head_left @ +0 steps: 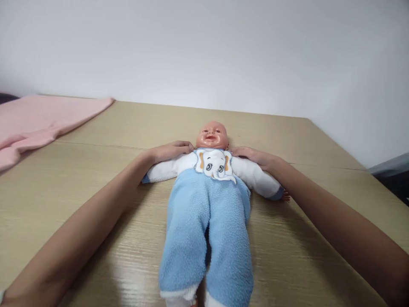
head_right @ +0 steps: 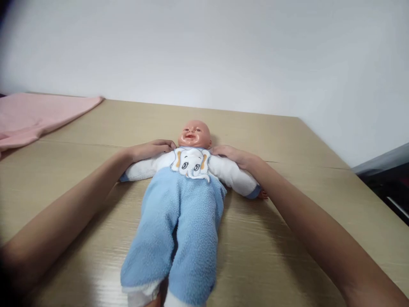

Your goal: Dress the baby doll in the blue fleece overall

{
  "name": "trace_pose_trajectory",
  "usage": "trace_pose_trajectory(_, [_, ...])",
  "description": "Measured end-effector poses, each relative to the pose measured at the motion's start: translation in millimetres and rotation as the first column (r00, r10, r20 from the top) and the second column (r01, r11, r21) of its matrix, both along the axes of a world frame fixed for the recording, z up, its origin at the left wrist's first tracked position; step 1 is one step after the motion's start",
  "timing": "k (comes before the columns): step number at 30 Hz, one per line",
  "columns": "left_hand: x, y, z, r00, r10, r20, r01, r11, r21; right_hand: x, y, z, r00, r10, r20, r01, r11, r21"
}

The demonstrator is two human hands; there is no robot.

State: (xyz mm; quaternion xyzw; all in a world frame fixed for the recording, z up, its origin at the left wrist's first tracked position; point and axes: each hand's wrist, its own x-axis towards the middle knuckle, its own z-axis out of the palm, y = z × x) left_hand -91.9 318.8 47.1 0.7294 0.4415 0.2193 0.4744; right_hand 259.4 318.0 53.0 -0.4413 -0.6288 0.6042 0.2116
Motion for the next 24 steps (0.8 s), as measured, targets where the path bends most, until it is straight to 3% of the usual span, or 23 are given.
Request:
trace_pose_trajectory(4, [1.3,0.5,-0.3,0.997,0.080,0.013,-0.080,0.997,0.008,0.8,3.8,-7.2,0.999,-0.040,0.023,0.039,0.997,0.060])
trace_pose_trajectory(8, [2.9,2.0,-1.6,0.999,0.038,0.031,-0.037,0.998,-0.048,1.4,5.8,-15.2,0.991,-0.125,0.046,0.122,0.990,0.070])
trace_pose_trajectory(15, [5.6,0.4,-1.4,0.995,0.029,-0.094,-0.014,0.987,0.159,5.0,-0.2,-10.7,0.982,-0.188,0.018,0.188,0.982,-0.009])
trace_pose_trajectory(19, [14.1,-10.8,4.0,0.970,0.103,-0.221,-0.037,0.958,0.286,5.6,-10.2,4.1,0.972,-0.171,0.163,0.140,0.972,0.186])
trace_pose_trajectory(21, [16.6,-19.9,4.4,0.944,0.207,-0.256,-0.078,0.896,0.437,3.0,-26.4,10.5,0.913,-0.311,0.263,0.170,0.878,0.447])
trace_pose_trajectory(22, [17.0,-26.3,4.0,0.928,0.271,-0.254,-0.097,0.838,0.538,0.8,-39.0,12.7,0.867,-0.421,0.267,0.185,0.769,0.612])
trace_pose_trajectory(24, [16.4,-44.5,2.5,0.904,0.379,-0.197,-0.130,0.684,0.718,-4.6,-73.6,15.2,0.793,-0.587,0.162,0.153,0.450,0.880])
